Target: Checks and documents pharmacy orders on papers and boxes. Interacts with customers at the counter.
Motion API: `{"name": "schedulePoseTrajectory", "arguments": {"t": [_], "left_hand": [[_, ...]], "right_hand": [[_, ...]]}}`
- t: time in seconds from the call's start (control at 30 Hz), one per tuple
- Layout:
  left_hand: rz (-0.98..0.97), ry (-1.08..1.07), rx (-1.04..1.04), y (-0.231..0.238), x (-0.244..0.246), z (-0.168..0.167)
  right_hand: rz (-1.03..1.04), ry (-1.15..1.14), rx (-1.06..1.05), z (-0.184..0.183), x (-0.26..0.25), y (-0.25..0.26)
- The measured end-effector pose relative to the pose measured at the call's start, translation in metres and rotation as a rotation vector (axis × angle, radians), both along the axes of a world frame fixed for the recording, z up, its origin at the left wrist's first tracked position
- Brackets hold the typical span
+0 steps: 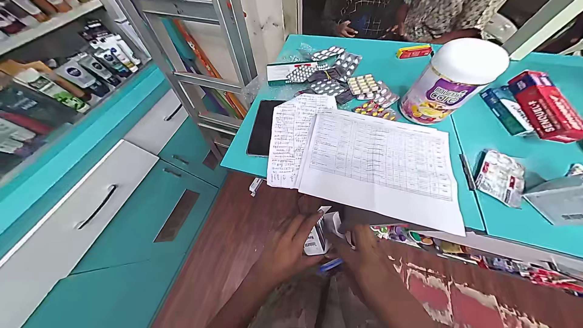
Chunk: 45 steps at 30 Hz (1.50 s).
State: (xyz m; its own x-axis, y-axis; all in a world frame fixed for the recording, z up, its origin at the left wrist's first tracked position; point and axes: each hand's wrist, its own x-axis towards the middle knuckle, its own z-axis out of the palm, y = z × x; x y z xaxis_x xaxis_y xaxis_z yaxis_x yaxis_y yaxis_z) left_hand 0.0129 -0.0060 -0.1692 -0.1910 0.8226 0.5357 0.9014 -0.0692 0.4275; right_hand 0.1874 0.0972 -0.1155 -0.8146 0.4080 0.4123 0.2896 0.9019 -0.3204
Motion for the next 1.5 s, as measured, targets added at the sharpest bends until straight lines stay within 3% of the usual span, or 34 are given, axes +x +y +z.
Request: {"name": "schedulePoseTrajectory", "arguments": {"t": [0.27,0.9,1.2,1.5], "left_hand": [[-0.059,-0.11,0.138,0.0,-0.006,0.03],[-0.132,-0.232,0.225,0.003,-0.002,0.04],[-0.164,-0.098,0.276,0.001,-0.006,0.046],[-0.214,-0.138,0.329,-0.001,-0.007,0.045]], "right_hand": [[0.109,0.311,0.099,0.01,0.015,0.002],[-0.025,0.348,-0.067,0.029,0.015,0.015],[0.066,0.346,-0.084,0.033,0.021,0.01],[0.149,0.337,-0.106,0.037,0.026,0.01]]}}
